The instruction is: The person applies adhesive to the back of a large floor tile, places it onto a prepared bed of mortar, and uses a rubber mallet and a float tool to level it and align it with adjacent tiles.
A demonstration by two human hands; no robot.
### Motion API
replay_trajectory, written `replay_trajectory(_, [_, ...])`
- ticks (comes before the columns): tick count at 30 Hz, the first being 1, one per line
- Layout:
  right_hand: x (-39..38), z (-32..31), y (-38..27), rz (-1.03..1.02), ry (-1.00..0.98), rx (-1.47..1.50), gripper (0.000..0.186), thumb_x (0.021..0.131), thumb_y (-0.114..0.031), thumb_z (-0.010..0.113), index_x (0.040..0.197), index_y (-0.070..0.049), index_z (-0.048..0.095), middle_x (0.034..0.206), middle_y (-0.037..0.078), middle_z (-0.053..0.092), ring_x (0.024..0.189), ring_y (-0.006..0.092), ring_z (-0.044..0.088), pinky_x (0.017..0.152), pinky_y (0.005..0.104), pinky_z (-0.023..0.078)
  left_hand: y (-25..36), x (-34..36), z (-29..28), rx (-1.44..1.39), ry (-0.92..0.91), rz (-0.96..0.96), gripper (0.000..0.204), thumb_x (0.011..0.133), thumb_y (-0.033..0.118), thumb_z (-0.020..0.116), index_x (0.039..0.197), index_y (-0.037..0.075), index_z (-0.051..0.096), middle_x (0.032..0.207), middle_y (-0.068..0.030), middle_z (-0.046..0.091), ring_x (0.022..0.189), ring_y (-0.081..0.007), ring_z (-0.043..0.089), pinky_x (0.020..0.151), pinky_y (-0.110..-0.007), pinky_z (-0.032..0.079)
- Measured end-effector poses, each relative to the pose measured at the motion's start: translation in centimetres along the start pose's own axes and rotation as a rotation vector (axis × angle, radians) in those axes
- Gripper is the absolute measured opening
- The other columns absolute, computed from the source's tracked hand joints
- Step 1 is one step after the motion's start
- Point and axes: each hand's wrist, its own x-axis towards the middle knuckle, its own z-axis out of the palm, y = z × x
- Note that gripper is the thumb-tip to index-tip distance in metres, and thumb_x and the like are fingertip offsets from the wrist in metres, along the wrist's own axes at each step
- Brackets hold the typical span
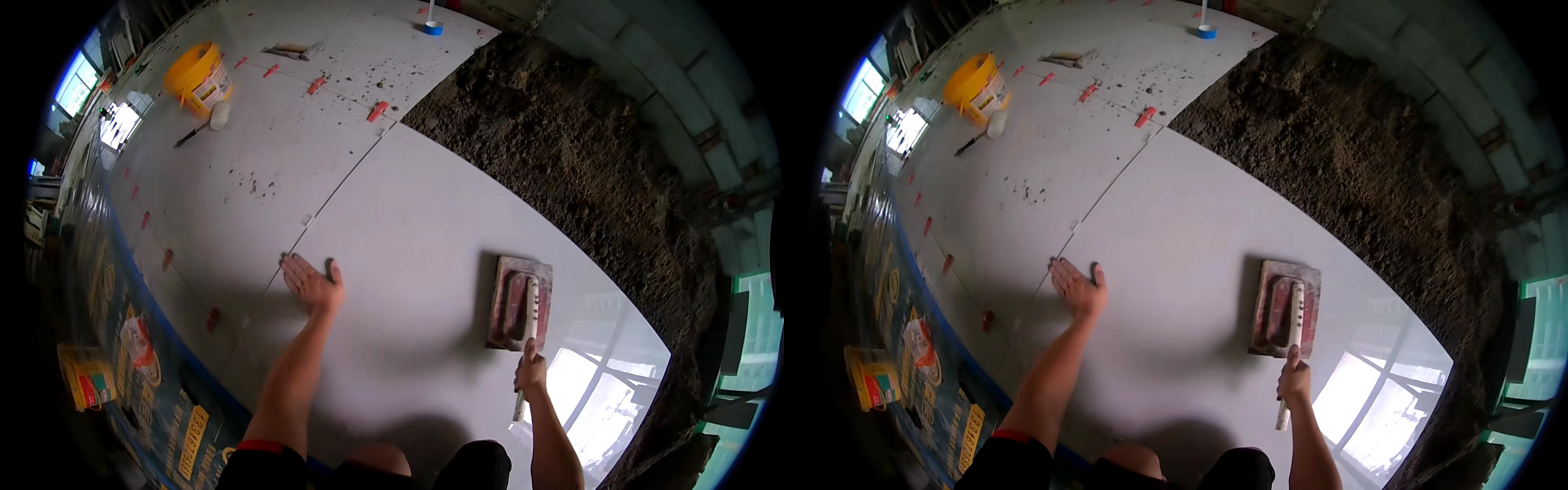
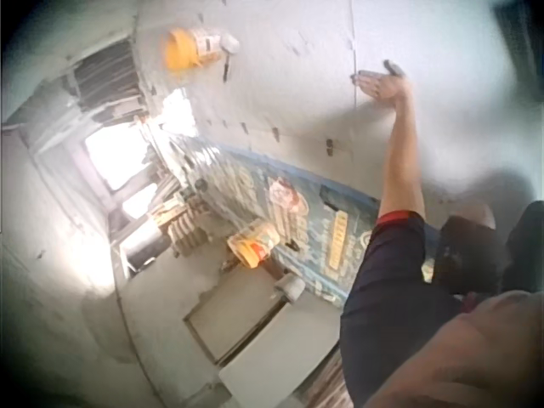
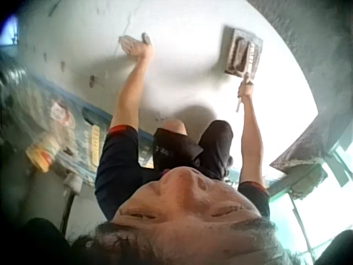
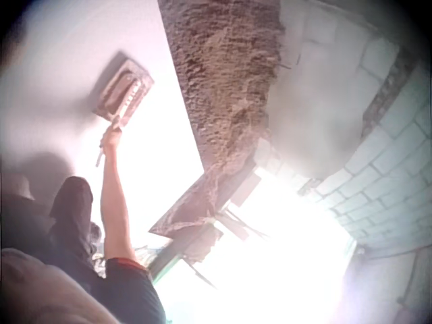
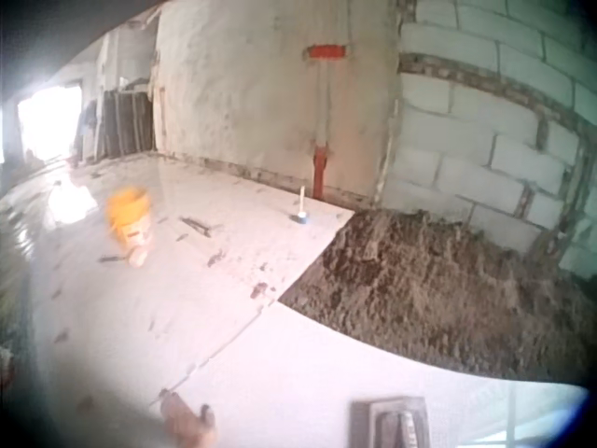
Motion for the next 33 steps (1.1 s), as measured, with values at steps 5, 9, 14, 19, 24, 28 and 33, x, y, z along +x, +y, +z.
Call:
replay_trajectory(5, [0.1,1.2,-0.4,-0.005,0.146,-0.064,0.067,0.091,-0.070,0.038,0.057,-0.012,0.035,0.043,0.000,0.036,0.033,0.0134,0.040,0.032,0.0308,0.033,2.5,2.3,0.6,-0.067,0.050,-0.339,0.090,0.092,0.052,0.041,0.146,-0.014,0.011,0.156,-0.0294,0.007,0.146,-0.0399,0.006,0.119,-0.047,0.007])
replay_trajectory(9, [1.3,0.7,-0.4,0.022,0.097,-0.014,0.067,0.092,-0.069,0.036,0.057,-0.012,0.035,0.044,0.001,0.037,0.033,0.0147,0.040,0.032,0.0308,0.034,3.2,3.3,0.6,-0.030,0.053,-0.401,0.087,0.093,0.050,0.042,0.146,-0.013,0.014,0.155,-0.0288,0.012,0.145,-0.0404,0.011,0.118,-0.048,0.011])
replay_trajectory(14, [3.3,0.8,-5.9,0.080,0.049,-0.013,0.064,0.095,-0.065,0.036,0.063,-0.010,0.040,0.047,0.002,0.039,0.034,0.0150,0.042,0.033,0.0306,0.035,3.7,3.8,-0.1,-0.030,-0.005,-0.441,0.084,0.093,0.050,0.043,0.146,-0.010,0.018,0.152,-0.0295,0.019,0.143,-0.0420,0.018,0.117,-0.049,0.017])
replay_trajectory(19, [4.3,-2.3,-15.9,0.137,0.096,-0.009,0.061,0.097,-0.062,0.035,0.072,-0.008,0.047,0.055,0.002,0.045,0.038,0.0132,0.042,0.035,0.0296,0.036,4.1,4.2,-0.2,0.023,0.054,-0.394,0.084,0.093,0.052,0.044,0.145,-0.010,0.021,0.149,-0.0308,0.024,0.140,-0.0433,0.023,0.115,-0.050,0.021])
replay_trajectory(24, [-4.4,-11.5,-21.7,-0.151,0.218,0.149,0.056,0.097,-0.062,0.035,0.075,-0.011,0.045,0.051,-0.004,0.036,0.036,0.0055,0.033,0.033,0.0220,0.027,3.7,4.1,0.4,0.085,0.086,-0.357,0.082,0.095,0.053,0.043,0.144,-0.010,0.024,0.147,-0.0306,0.027,0.137,-0.0432,0.027,0.112,-0.051,0.027])
replay_trajectory(28, [-6.2,-9.8,-16.8,-0.491,0.631,0.419,0.044,0.100,-0.052,0.039,0.085,-0.011,0.046,0.051,-0.004,0.036,0.038,0.0054,0.036,0.033,0.0213,0.030,3.7,4.2,1.3,0.099,0.121,-0.370,0.083,0.094,0.056,0.042,0.145,-0.007,0.025,0.147,-0.0286,0.029,0.137,-0.0429,0.029,0.110,-0.051,0.028])
replay_trajectory(33, [2.9,1.4,-10.5,0.316,0.323,-0.063,0.055,0.097,-0.055,0.044,0.076,-0.005,0.048,0.057,0.004,0.046,0.043,0.0172,0.046,0.038,0.0349,0.038,3.5,3.9,1.3,0.117,0.064,-0.377,0.084,0.093,0.054,0.045,0.145,-0.009,0.023,0.147,-0.0295,0.026,0.136,-0.0445,0.028,0.110,-0.052,0.027])
